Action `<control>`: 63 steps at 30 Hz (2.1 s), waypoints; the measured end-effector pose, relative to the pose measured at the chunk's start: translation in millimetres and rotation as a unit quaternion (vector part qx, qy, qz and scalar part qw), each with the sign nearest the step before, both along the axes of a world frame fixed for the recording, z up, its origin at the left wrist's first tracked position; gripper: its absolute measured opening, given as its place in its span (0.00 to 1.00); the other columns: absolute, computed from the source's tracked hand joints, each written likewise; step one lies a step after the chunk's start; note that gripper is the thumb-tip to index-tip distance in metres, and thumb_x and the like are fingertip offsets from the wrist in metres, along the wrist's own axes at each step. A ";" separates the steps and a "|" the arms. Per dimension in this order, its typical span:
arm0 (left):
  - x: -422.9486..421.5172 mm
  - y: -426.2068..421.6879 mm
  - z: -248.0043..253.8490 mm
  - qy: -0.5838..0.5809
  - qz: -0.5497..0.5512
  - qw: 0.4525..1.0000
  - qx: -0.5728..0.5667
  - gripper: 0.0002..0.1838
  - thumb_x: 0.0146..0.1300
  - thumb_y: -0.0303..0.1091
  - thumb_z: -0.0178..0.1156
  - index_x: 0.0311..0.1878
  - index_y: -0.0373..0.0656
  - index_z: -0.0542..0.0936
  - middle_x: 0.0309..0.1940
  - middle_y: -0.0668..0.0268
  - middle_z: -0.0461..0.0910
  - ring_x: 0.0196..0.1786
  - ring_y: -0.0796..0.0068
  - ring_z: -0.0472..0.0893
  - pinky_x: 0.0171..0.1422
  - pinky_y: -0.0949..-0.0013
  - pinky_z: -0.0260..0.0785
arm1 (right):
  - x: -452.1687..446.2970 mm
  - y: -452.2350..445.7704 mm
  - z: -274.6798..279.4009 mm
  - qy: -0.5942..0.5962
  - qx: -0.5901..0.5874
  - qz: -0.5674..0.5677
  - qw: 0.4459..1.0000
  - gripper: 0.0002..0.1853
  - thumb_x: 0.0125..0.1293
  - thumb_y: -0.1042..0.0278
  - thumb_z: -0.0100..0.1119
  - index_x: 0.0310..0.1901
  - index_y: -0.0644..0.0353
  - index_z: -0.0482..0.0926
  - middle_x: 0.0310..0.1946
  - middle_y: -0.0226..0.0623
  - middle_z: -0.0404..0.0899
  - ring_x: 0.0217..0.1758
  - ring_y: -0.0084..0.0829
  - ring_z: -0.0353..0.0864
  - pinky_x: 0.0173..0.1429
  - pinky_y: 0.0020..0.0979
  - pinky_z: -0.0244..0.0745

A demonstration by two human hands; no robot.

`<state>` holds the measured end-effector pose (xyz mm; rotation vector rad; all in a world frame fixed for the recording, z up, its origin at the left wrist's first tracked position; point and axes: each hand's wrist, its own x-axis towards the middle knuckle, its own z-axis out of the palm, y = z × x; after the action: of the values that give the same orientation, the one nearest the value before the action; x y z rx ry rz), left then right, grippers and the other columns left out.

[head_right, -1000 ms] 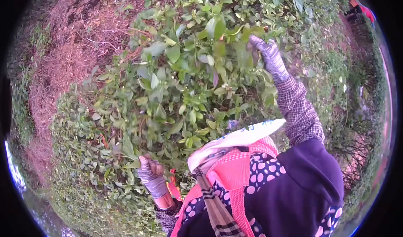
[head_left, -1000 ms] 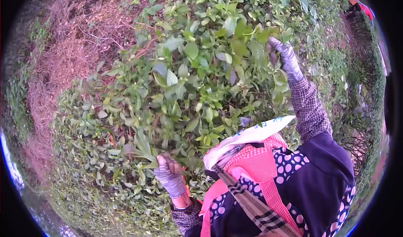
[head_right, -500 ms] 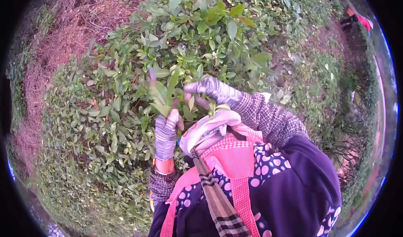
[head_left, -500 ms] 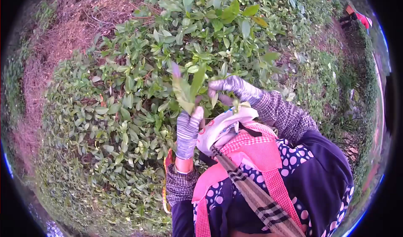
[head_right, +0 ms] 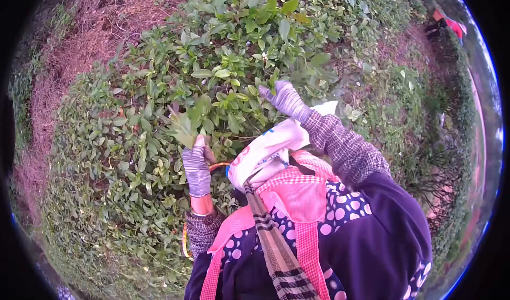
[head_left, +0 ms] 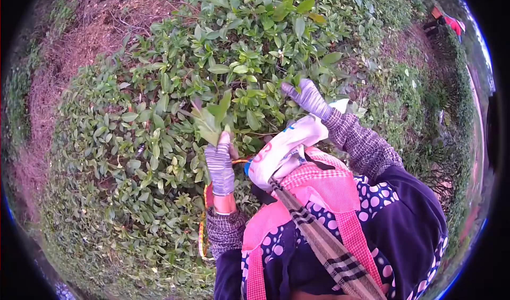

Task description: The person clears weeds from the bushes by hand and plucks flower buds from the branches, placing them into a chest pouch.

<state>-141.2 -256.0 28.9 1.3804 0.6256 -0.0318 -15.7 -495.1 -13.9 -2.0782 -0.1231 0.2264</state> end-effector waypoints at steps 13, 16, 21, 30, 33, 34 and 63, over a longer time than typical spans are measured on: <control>-51.6 56.2 -0.2 -0.054 0.176 0.980 0.080 0.10 0.61 0.37 0.53 0.27 0.42 0.71 0.13 0.74 0.64 0.15 0.83 0.63 0.21 0.79 0.55 | 91.2 113.2 -24.9 -0.073 -0.247 0.283 0.924 0.20 0.57 0.59 0.55 0.51 0.54 0.69 0.28 0.45 0.77 0.30 0.39 0.77 0.35 0.37 0.71; -64.7 67.9 1.4 -0.055 0.195 0.976 0.078 0.10 0.61 0.37 0.53 0.27 0.43 0.71 0.13 0.74 0.64 0.15 0.84 0.62 0.21 0.79 0.54 | 83.7 100.3 -21.7 0.019 0.089 0.166 0.982 0.19 0.60 0.51 0.52 0.37 0.62 0.76 0.17 0.39 0.73 0.20 0.30 0.71 0.26 0.33 0.67; -97.8 85.1 20.1 -0.062 0.271 0.956 0.098 0.12 0.60 0.38 0.54 0.25 0.44 0.70 0.12 0.75 0.62 0.14 0.83 0.61 0.18 0.78 0.52 | 60.8 50.4 53.3 -0.032 0.096 0.163 0.981 0.15 0.61 0.58 0.53 0.46 0.57 0.75 0.21 0.32 0.77 0.21 0.21 0.72 0.26 0.24 0.70; -182.7 122.5 32.4 -0.028 0.382 0.904 0.191 0.18 0.60 0.43 0.54 0.18 0.44 0.67 0.10 0.72 0.63 0.14 0.80 0.61 0.21 0.75 0.56 | 16.3 83.6 -9.0 -0.181 -0.249 0.407 0.860 0.17 0.61 0.54 0.50 0.47 0.53 0.73 0.18 0.45 0.74 0.21 0.44 0.74 0.25 0.36 0.70; -204.4 121.2 43.9 0.009 0.518 0.832 0.201 0.18 0.59 0.41 0.55 0.16 0.45 0.67 0.09 0.73 0.59 0.13 0.80 0.58 0.17 0.75 0.54 | 0.4 81.8 13.7 -0.068 -0.041 0.310 0.948 0.14 0.60 0.55 0.53 0.33 0.60 0.75 0.16 0.41 0.71 0.19 0.33 0.71 0.26 0.34 0.66; -218.0 122.3 44.5 0.017 0.524 0.827 0.204 0.18 0.59 0.41 0.55 0.16 0.45 0.67 0.09 0.73 0.59 0.13 0.80 0.58 0.17 0.75 0.54 | -8.7 81.9 20.6 -0.050 0.125 0.292 0.947 0.15 0.61 0.56 0.52 0.29 0.61 0.74 0.12 0.38 0.68 0.15 0.27 0.66 0.23 0.30 0.62; -591.3 50.8 -139.1 0.326 0.673 0.659 -0.086 0.12 0.56 0.37 0.53 0.35 0.36 0.77 0.31 0.64 0.76 0.32 0.71 0.73 0.40 0.69 0.66 | -27.8 244.3 -8.1 -0.142 -0.273 0.510 0.803 0.21 0.57 0.61 0.54 0.51 0.59 0.67 0.24 0.42 0.77 0.30 0.39 0.79 0.30 0.40 0.72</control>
<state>-732.5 -205.2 -110.2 0.3821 2.0855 0.6208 -43.5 -250.9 -22.0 -2.3906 -1.5399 0.6527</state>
